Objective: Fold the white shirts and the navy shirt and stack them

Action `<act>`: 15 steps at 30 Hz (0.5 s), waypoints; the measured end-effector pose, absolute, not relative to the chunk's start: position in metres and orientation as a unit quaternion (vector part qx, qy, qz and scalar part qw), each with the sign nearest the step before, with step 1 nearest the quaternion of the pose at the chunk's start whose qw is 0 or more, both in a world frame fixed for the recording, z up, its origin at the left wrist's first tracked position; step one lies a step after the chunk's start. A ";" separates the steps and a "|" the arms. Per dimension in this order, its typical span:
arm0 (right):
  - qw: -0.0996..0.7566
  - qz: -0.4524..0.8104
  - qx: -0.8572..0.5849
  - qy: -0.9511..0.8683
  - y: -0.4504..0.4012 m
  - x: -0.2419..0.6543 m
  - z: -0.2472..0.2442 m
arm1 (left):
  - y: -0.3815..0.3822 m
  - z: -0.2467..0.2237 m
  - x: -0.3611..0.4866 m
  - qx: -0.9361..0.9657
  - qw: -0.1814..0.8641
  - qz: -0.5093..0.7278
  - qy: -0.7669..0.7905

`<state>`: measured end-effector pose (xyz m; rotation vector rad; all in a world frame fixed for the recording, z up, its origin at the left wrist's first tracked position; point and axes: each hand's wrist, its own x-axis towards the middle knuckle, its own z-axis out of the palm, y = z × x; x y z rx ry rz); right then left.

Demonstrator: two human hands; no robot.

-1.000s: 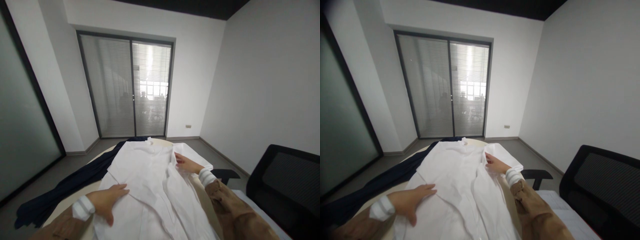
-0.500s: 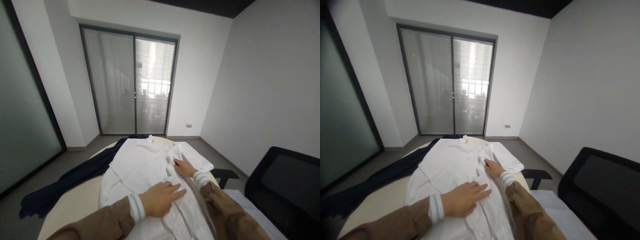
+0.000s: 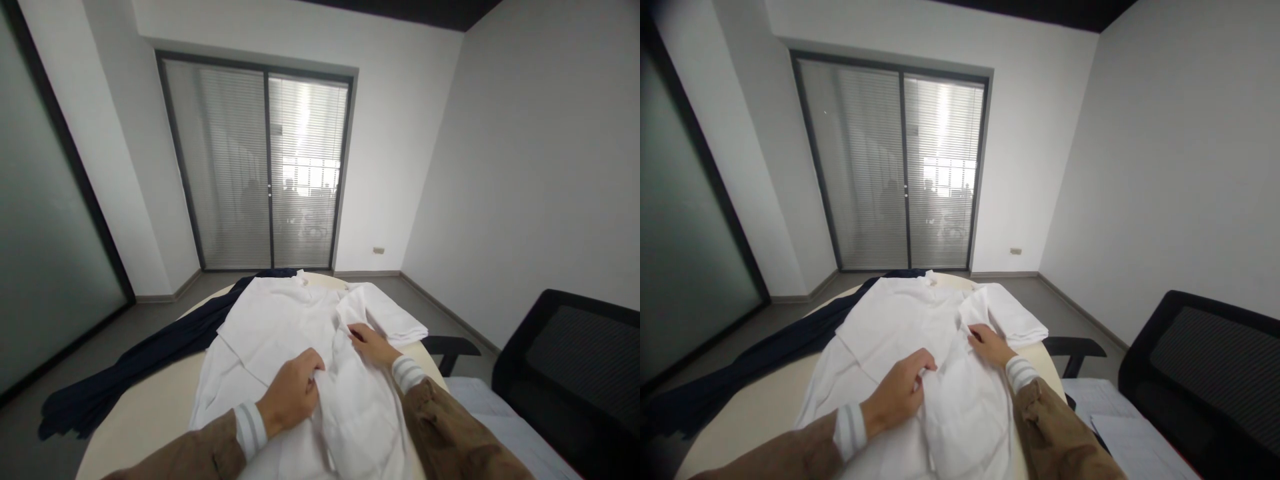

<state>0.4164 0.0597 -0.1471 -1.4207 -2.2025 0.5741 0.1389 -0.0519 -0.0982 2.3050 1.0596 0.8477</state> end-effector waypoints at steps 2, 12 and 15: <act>0.215 0.188 -0.525 -0.802 0.054 0.413 -0.145 | -0.045 -0.107 0.124 0.778 0.317 0.343 0.421; 0.093 0.063 -0.597 -0.795 0.039 0.374 -0.122 | -0.037 -0.096 0.075 0.653 0.332 0.418 0.538; 0.082 0.039 -0.632 -0.770 0.037 0.360 -0.125 | -0.066 -0.081 0.078 0.819 0.224 0.308 0.429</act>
